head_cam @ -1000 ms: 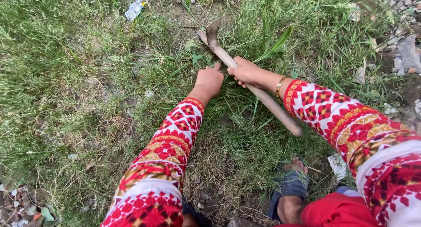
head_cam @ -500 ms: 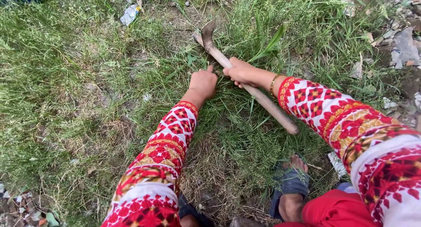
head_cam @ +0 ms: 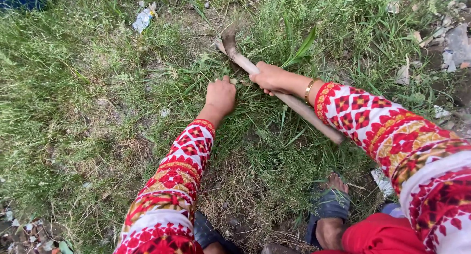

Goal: The person uses a pickaxe and their hands to clear grass and weeds from the soil.

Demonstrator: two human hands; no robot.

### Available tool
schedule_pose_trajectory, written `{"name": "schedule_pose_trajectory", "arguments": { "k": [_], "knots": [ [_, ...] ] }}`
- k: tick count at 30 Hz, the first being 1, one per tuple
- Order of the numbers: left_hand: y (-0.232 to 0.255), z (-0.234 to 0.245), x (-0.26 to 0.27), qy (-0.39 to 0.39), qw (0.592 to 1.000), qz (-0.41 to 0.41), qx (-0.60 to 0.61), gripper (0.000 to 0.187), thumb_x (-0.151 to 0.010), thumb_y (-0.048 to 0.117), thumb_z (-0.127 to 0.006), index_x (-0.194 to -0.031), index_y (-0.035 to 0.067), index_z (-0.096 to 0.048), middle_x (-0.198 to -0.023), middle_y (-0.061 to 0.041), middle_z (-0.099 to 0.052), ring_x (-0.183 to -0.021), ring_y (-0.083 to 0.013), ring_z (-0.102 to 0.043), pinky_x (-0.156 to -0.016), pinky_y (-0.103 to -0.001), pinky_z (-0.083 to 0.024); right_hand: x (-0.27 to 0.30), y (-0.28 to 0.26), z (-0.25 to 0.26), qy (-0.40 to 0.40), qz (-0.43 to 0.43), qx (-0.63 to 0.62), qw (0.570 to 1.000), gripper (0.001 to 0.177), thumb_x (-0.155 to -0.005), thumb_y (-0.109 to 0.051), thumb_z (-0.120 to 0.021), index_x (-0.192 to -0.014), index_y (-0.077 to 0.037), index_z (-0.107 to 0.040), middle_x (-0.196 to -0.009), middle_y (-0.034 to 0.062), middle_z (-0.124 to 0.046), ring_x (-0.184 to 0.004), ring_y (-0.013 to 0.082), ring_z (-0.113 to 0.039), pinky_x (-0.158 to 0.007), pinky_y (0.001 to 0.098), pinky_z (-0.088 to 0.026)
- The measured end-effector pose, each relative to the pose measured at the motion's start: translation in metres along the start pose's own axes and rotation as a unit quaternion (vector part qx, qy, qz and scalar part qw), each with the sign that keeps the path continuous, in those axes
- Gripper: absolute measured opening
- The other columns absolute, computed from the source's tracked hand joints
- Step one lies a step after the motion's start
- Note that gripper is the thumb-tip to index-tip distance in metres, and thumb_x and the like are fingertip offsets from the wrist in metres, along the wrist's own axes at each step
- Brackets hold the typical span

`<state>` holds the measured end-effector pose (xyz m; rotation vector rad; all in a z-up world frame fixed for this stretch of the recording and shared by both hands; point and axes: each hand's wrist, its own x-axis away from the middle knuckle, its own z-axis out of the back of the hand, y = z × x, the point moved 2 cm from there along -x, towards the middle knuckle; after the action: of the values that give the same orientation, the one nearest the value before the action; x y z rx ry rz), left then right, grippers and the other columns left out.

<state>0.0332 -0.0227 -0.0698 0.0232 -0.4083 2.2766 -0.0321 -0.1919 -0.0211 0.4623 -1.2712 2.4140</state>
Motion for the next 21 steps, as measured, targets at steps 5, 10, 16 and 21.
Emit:
{"name": "schedule_pose_trajectory", "arguments": {
  "k": [5,10,16,21],
  "knots": [
    [-0.005,0.026,0.018,0.088,0.985,0.010,0.145,0.042,-0.081,0.033,-0.078,-0.111,0.005,-0.072,-0.125,-0.015,-0.058,-0.111,-0.0312,-0.064,-0.086,-0.043,-0.057,0.004,0.000,-0.001,-0.010,-0.005,0.025,1.000,0.040,-0.100,-0.031,-0.055,-0.126,-0.002,-0.045,-0.074,0.0060,-0.056,-0.051,0.0158,-0.054,-0.042,0.0347,-0.047],
    [0.001,0.033,0.016,0.046,0.990,-0.019,0.129,0.044,-0.077,0.033,-0.080,-0.111,0.006,-0.072,-0.134,-0.014,-0.054,-0.110,-0.0335,-0.063,-0.087,-0.047,-0.055,0.003,0.001,-0.002,-0.004,0.003,0.057,0.998,0.041,-0.100,-0.032,-0.054,-0.126,-0.001,-0.043,-0.073,0.0079,-0.059,-0.051,0.0178,-0.056,-0.042,0.0359,-0.049],
    [0.003,0.012,0.014,0.031,0.997,-0.034,0.069,0.034,-0.085,0.031,-0.075,-0.105,0.004,-0.075,-0.140,-0.013,-0.057,-0.116,-0.0308,-0.064,-0.096,-0.046,-0.054,0.006,0.002,-0.003,0.001,0.007,0.091,0.996,0.044,-0.101,-0.034,-0.053,-0.128,-0.002,-0.043,-0.071,0.0082,-0.061,-0.049,0.0193,-0.058,-0.043,0.0366,-0.050],
    [-0.003,0.035,0.029,0.075,0.994,-0.028,0.072,0.055,-0.077,0.035,-0.078,-0.119,0.001,-0.067,-0.131,-0.015,-0.059,-0.125,-0.0373,-0.056,-0.099,-0.050,-0.047,0.000,0.006,-0.002,-0.007,0.009,0.098,0.995,0.047,-0.101,-0.034,-0.053,-0.131,-0.001,-0.040,-0.071,0.0084,-0.061,-0.050,0.0194,-0.058,-0.043,0.0367,-0.050]
  ]
}}
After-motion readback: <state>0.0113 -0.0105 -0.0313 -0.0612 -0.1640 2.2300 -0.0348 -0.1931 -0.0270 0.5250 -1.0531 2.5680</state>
